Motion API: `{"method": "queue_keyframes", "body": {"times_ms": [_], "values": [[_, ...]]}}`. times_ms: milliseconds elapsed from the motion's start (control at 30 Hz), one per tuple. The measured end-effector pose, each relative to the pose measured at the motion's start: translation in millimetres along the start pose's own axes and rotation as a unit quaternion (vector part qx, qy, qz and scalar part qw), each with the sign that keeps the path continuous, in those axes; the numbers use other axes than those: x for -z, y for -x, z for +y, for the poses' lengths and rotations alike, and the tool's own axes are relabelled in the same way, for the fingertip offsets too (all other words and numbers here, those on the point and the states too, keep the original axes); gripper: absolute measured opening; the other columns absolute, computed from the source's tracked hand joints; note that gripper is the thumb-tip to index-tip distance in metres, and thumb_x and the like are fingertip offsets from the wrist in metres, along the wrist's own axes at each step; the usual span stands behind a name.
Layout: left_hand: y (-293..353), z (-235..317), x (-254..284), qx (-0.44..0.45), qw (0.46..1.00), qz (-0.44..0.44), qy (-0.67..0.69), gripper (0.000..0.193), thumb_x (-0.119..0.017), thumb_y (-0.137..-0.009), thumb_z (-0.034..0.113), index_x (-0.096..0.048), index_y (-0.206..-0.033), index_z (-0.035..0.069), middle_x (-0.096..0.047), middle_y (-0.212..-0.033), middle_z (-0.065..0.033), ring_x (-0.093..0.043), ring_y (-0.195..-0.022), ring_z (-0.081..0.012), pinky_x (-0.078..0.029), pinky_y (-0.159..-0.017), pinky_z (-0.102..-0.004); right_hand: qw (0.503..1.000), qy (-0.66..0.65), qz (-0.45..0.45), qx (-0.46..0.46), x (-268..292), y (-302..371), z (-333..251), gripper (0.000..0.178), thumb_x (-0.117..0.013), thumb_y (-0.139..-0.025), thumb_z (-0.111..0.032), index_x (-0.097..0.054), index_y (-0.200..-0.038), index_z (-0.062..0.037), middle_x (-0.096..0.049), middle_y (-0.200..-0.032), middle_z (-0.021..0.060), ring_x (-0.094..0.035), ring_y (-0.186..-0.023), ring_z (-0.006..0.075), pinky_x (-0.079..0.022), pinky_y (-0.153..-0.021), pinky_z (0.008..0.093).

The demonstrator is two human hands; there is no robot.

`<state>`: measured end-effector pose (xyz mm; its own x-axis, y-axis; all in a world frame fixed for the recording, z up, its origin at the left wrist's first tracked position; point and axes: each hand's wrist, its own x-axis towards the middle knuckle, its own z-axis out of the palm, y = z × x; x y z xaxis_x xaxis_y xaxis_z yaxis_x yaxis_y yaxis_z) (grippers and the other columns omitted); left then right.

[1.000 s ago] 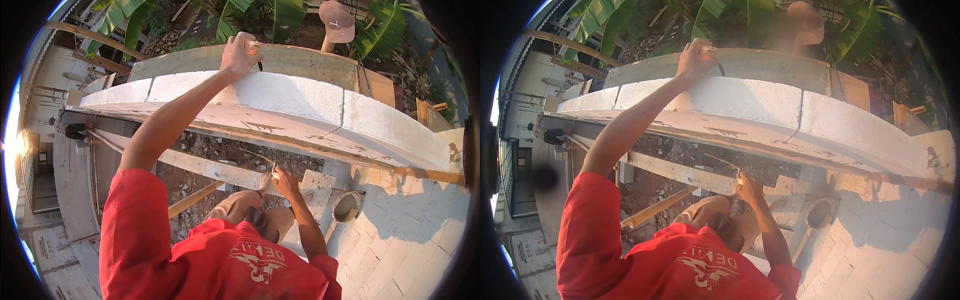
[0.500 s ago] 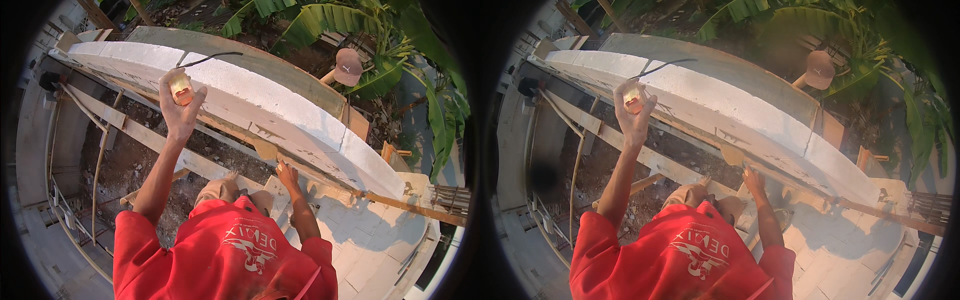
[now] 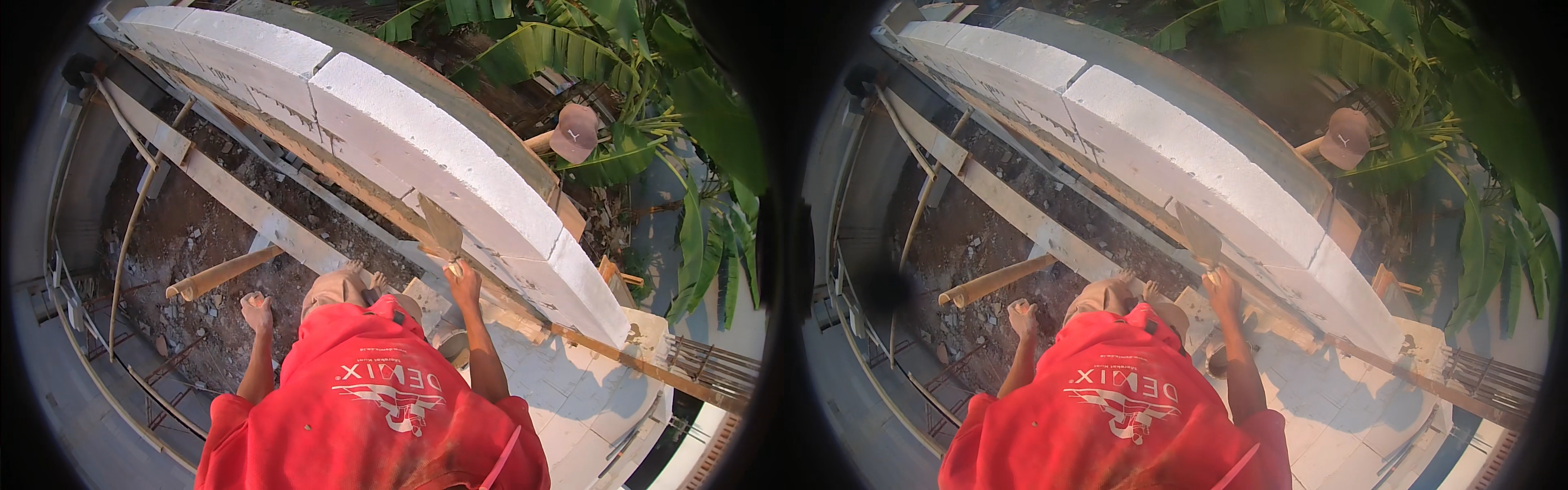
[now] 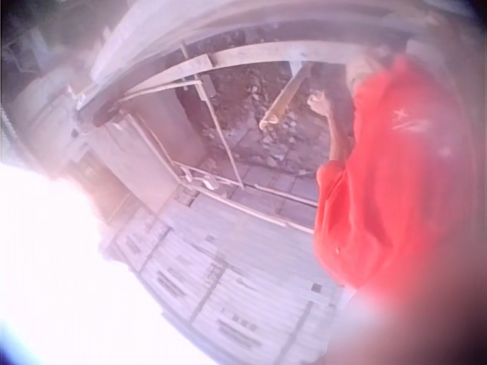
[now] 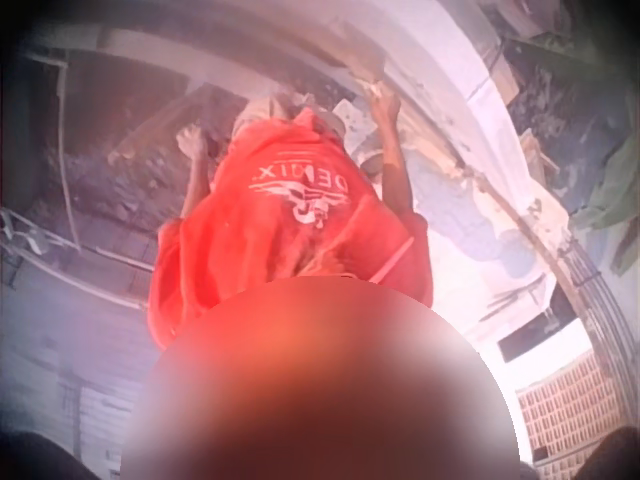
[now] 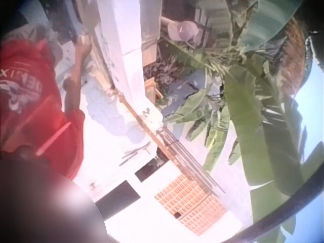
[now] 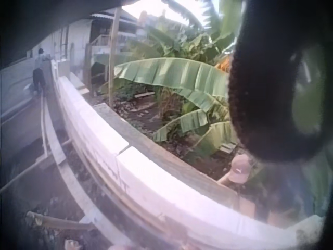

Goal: The person places white blocks onto a curved wall structure, applies mortar with a trowel, and taps the blocks into alignment. The person repeatedly scoops mortar, spreads it on the blocks, and adjusts their position along the scaffolding.

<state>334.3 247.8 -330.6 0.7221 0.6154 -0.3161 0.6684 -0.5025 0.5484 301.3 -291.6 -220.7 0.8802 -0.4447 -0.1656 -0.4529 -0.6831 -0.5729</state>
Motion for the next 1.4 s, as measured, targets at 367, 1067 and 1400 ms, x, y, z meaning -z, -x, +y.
{"method": "queue_keyframes", "body": {"times_ms": [367, 1067, 1400], "values": [[56.8, -43.9, -41.9, 0.163, 0.984, -0.007, 0.076, 0.065, -0.087, -0.067, 0.026, -0.057, -0.122, 0.008, -0.068, -0.116, -0.0149, -0.067, -0.106, -0.0312, -0.051, -0.096, -0.0423, 0.998, 0.056, -0.028, 0.01, -6.9, -11.0, 43.8, 0.048, -0.071, -0.089, -0.043, -0.068, -0.114, -0.0028, -0.071, -0.098, 0.0253, -0.067, -0.097, 0.0465, -0.052, -0.084, 0.0519], [125.1, -65.9, -51.9, 0.157, 0.985, 0.037, 0.064, 0.062, -0.088, -0.065, 0.026, -0.061, -0.118, 0.008, -0.069, -0.112, -0.0157, -0.067, -0.106, -0.0333, -0.052, -0.093, -0.043, 0.997, 0.027, -0.001, 0.066, 7.2, -13.7, -8.6, 0.036, -0.068, -0.091, -0.037, -0.068, -0.102, -0.0028, -0.071, -0.086, 0.0249, -0.069, -0.086, 0.0466, -0.051, -0.078, 0.0556], [92.0, -107.6, -56.0, 0.279, 0.95, 0.041, 0.133, 0.063, -0.087, -0.063, 0.026, -0.061, -0.117, 0.008, -0.069, -0.113, -0.0155, -0.067, -0.107, -0.034, -0.051, -0.093, -0.0438, 0.979, 0.091, -0.141, 0.114, -123.6, -85.6, -122.4, 0.041, -0.063, -0.095, -0.037, -0.061, -0.119, -0.0028, -0.071, -0.106, 0.0258, -0.069, -0.099, 0.046, -0.052, -0.085, 0.0556]]}}
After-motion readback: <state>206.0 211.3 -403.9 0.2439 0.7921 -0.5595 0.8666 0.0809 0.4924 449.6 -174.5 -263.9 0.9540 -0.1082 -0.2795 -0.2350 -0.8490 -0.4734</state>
